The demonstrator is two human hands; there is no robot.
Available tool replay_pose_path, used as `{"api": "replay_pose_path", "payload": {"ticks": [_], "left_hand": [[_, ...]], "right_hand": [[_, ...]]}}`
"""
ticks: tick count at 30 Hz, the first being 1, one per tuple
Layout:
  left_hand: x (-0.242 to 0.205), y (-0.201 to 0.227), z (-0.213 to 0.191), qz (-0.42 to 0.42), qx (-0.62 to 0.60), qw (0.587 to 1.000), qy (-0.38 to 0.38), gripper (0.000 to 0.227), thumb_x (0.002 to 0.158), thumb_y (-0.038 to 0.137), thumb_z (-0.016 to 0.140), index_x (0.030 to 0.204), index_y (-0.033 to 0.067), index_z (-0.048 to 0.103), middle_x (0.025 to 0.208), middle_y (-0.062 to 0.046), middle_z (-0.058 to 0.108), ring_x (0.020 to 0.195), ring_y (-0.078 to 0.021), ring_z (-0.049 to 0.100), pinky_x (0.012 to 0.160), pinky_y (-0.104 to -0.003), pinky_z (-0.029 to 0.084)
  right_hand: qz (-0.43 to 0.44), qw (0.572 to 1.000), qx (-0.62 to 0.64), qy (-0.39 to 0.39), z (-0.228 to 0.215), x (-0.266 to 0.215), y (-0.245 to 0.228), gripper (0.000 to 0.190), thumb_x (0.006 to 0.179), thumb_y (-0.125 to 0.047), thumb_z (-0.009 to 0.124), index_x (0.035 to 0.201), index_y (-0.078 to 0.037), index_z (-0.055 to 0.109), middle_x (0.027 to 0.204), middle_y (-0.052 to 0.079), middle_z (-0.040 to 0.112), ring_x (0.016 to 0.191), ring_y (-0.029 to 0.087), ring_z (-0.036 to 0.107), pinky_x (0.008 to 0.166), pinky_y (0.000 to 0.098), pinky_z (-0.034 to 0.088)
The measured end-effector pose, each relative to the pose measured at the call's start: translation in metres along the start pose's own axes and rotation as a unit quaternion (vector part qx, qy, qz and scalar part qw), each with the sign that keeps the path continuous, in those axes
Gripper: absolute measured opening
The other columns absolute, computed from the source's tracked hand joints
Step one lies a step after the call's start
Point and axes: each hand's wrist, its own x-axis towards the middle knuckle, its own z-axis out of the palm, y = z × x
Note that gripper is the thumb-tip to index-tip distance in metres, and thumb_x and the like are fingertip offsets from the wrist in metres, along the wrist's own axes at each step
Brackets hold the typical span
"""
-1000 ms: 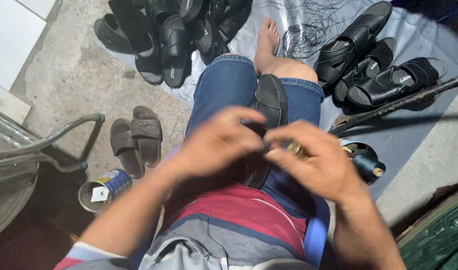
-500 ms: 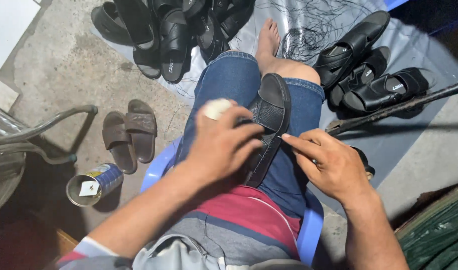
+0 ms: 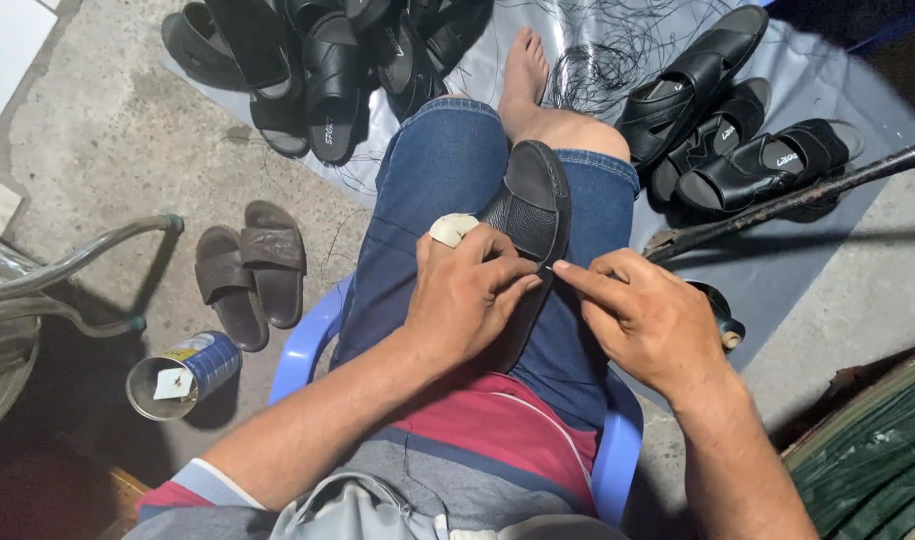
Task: Repairing a black sandal by hand-stitching the upper strap to the sole using a specialized needle and thread.
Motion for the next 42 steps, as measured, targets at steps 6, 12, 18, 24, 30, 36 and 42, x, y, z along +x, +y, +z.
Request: {"api": "replay_pose_path", "payload": {"ticks": [6,12,18,24,30,36,42], "left_hand": [[-0.006,0.000,0.015,-0.019,-0.071,0.997,0.033,0.008,0.081,0.023,0.064,0.084,0.0183,0.069,0.086,0.000,0.053,0.080,-0.0196,0.055,0.081,-0.043,0.027],[-0.008,-0.005,0.024,-0.029,-0.092,0.993,0.072,0.009,0.082,0.024,0.063,0.085,0.0195,0.069,0.088,0.002,0.053,0.089,-0.0209,0.055,0.082,-0.043,0.025],[-0.014,-0.009,0.024,-0.038,-0.135,0.988,0.071,0.009,0.081,0.026,0.064,0.087,0.0223,0.070,0.088,0.002,0.054,0.104,-0.0235,0.055,0.083,-0.043,0.023],[-0.015,-0.014,0.033,-0.033,-0.151,0.984,0.085,0.008,0.083,0.028,0.063,0.088,0.0249,0.069,0.088,0.003,0.054,0.110,-0.0232,0.054,0.085,-0.041,0.023],[-0.013,-0.008,0.024,-0.026,-0.124,0.989,0.072,0.010,0.083,0.026,0.062,0.088,0.0217,0.069,0.088,0.001,0.054,0.109,-0.0238,0.054,0.084,-0.044,0.024],[-0.002,-0.010,-0.022,0.076,0.023,0.997,-0.017,0.008,0.081,0.023,0.059,0.082,0.0181,0.066,0.093,0.000,0.055,0.085,-0.0230,0.058,0.073,-0.041,0.033],[0.014,-0.013,-0.074,0.020,-0.073,0.979,-0.188,0.012,0.070,0.025,0.064,0.071,0.0134,0.067,0.110,-0.008,0.056,0.081,-0.0387,0.060,0.063,-0.043,0.041]], "right_hand": [[0.033,0.984,-0.175,-0.007,-0.002,-0.002,-0.023,0.027,0.076,-0.027,0.056,0.100,-0.033,0.067,0.084,-0.006,0.056,0.067,0.016,0.061,0.058,0.0284,0.052],[0.011,0.971,-0.240,0.011,0.018,-0.005,-0.005,0.023,0.081,-0.031,0.054,0.100,-0.037,0.064,0.086,-0.011,0.053,0.068,0.011,0.059,0.063,0.0219,0.050],[-0.036,0.995,-0.039,0.079,0.026,-0.003,0.011,0.021,0.078,-0.016,0.065,0.096,-0.026,0.070,0.083,-0.009,0.060,0.075,0.014,0.061,0.069,0.0266,0.051],[-0.064,0.993,0.013,0.093,0.028,0.004,0.016,0.015,0.077,-0.018,0.070,0.092,-0.021,0.072,0.083,-0.006,0.063,0.074,0.015,0.062,0.070,0.0270,0.050],[-0.091,0.987,-0.023,0.134,0.031,0.003,0.011,0.011,0.079,-0.018,0.069,0.090,-0.020,0.071,0.082,-0.005,0.063,0.073,0.015,0.062,0.069,0.0276,0.050],[-0.071,0.988,-0.051,0.128,0.015,0.000,-0.006,0.011,0.080,-0.015,0.066,0.089,-0.020,0.069,0.082,-0.004,0.063,0.073,0.016,0.062,0.067,0.0282,0.051],[-0.062,0.992,-0.053,0.095,0.004,0.006,-0.008,0.012,0.083,-0.017,0.064,0.094,-0.020,0.067,0.085,-0.003,0.064,0.078,0.016,0.063,0.069,0.0292,0.051]]}}
